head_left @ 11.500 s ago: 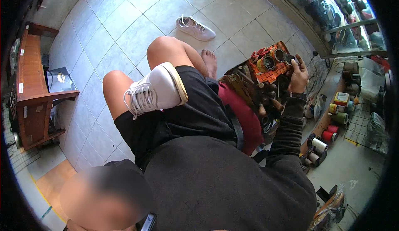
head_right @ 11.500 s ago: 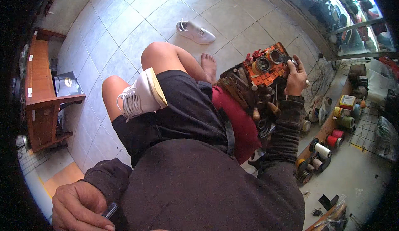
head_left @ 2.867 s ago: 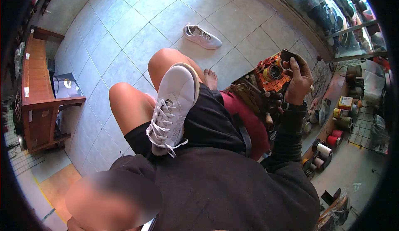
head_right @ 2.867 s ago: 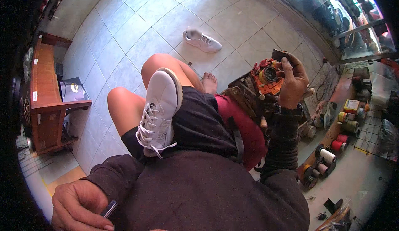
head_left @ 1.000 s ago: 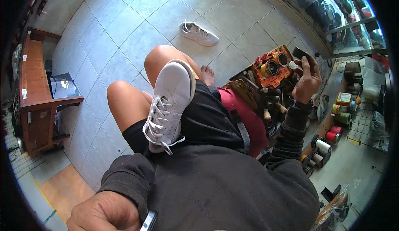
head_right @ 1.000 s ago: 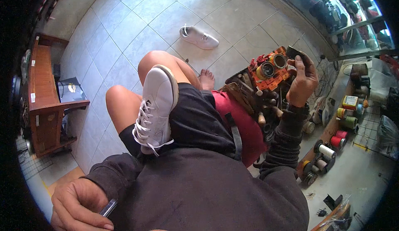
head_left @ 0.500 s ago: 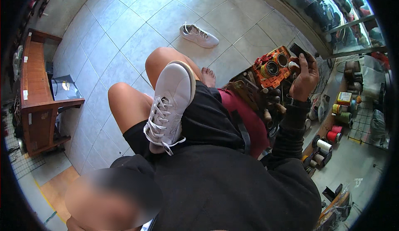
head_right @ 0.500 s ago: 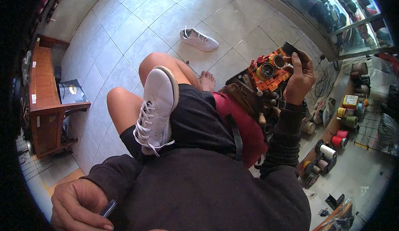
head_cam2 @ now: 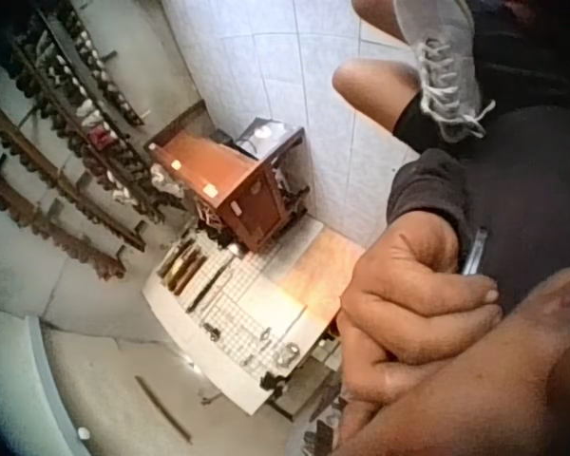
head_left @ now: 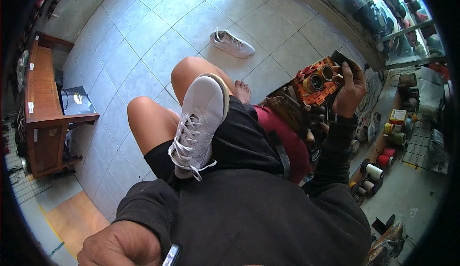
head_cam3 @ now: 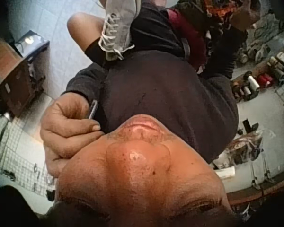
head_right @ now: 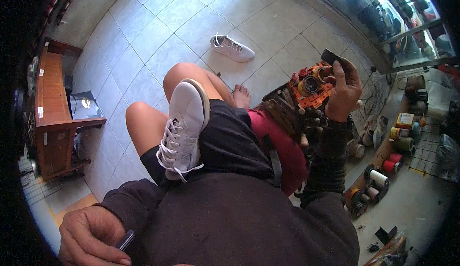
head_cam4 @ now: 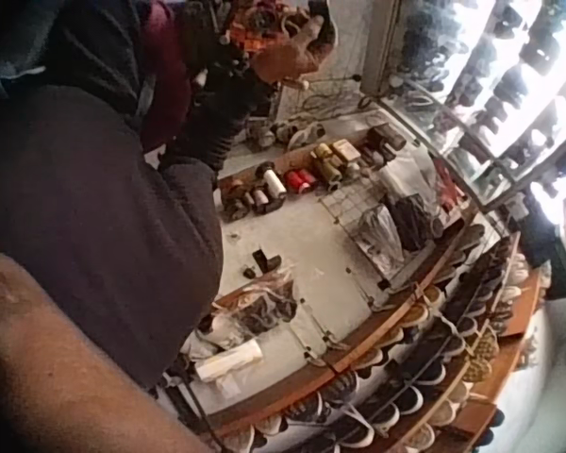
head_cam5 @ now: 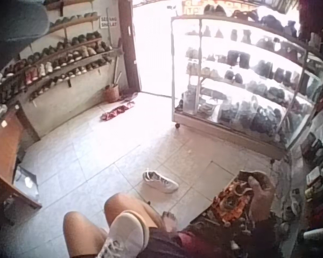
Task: Repairing a white sneaker by inspecting the sole and applying a repair patch.
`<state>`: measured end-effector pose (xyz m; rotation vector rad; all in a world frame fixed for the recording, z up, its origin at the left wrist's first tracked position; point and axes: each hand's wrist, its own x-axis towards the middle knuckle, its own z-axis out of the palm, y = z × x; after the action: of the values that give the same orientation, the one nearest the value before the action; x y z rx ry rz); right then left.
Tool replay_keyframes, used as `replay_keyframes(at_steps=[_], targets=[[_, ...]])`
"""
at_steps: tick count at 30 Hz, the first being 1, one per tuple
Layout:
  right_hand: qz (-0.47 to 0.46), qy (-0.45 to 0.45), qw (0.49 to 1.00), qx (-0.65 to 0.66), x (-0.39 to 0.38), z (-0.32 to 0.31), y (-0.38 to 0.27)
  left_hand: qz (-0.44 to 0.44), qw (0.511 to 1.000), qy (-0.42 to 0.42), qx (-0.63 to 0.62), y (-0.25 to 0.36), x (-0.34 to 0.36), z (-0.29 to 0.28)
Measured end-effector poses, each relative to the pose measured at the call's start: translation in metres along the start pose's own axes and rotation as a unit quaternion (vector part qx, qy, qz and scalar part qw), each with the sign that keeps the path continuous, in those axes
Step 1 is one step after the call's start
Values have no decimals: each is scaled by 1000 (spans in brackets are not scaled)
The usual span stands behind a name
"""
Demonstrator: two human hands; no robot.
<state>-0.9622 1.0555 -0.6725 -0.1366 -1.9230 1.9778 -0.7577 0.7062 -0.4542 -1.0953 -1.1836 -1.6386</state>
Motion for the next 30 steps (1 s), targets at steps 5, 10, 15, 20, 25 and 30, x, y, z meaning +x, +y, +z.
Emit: replay_keyframes(at_steps=[5, 10, 15, 20, 25, 30], targets=[[3, 2, 1000, -2, -3, -1, 0, -6, 1000, 10, 14, 5, -5, -2], [1, -5, 1000, -12, -2, -5, 2, 8, 1000, 2, -1, -4, -5, 0], [0, -4, 1000, -23, -5, -1, 3, -12, 999, -17, 47, -13, -3, 7], [12, -4, 999, -29, -17, 9, 3, -5, 997, -16, 77, -7, 0, 6], [19, -29, 999, -14, -18, 19, 3, 5, 996, -22, 88, -6, 3, 2], [27, -35, 999, -10, -19, 21, 5, 19, 995, -19, 98, -5, 8, 1]])
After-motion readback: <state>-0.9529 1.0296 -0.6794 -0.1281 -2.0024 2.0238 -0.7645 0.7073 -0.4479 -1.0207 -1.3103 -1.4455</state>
